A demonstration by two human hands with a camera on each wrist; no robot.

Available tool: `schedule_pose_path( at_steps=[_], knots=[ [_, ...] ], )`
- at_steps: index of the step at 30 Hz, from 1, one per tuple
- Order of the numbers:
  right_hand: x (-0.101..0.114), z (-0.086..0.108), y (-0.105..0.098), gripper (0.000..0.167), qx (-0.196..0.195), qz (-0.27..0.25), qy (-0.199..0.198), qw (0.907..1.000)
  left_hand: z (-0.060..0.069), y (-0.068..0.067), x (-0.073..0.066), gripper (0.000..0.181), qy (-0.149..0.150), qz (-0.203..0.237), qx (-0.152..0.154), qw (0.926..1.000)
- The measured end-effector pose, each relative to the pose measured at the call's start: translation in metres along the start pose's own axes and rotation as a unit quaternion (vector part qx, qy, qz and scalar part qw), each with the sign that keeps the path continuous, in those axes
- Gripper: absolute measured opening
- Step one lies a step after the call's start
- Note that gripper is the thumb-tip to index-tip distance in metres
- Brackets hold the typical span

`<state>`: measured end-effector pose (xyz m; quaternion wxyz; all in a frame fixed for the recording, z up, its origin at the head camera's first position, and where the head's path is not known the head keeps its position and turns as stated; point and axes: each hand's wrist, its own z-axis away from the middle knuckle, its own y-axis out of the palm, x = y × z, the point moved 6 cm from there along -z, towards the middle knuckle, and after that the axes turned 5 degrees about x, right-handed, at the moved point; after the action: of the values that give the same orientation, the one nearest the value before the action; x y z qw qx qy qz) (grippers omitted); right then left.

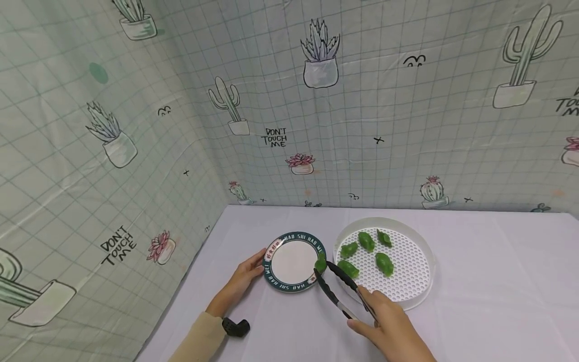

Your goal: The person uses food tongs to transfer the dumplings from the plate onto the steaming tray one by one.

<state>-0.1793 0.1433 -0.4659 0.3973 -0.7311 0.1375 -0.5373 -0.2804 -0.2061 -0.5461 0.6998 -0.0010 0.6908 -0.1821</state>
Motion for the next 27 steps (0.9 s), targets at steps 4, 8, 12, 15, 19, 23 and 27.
schedule_pose_path(
  at_steps=[4,8,12,15,19,23,27],
  knots=[
    [-0.013,0.009,-0.007,0.071,-0.001,0.034,0.014,0.9993,0.0,0.0,0.0,0.052,0.003,-0.004,0.001,1.0],
    [-0.024,0.02,-0.013,0.071,-0.017,0.056,0.017,0.9982,0.0,0.001,0.001,0.052,0.008,0.0,0.003,1.0],
    [-0.034,0.029,-0.017,0.069,-0.04,0.072,0.006,0.9966,0.0,0.001,0.002,0.053,0.008,0.005,0.001,1.0],
    [-0.039,0.035,-0.021,0.067,-0.063,0.076,-0.014,0.995,0.0,0.001,0.003,0.053,0.005,0.005,-0.001,1.0],
    [-0.044,0.041,-0.025,0.065,-0.083,0.081,-0.023,0.993,-0.001,0.001,0.004,0.053,0.004,0.008,-0.001,1.0],
    [-0.049,0.044,-0.029,0.066,-0.063,0.087,0.011,0.9942,-0.001,0.001,0.005,0.053,0.003,0.014,-0.001,0.9999],
    [-0.057,0.044,-0.034,0.069,-0.036,0.099,0.051,0.9932,0.0,0.001,0.004,0.053,0.008,0.014,0.001,0.9999]
  ],
)
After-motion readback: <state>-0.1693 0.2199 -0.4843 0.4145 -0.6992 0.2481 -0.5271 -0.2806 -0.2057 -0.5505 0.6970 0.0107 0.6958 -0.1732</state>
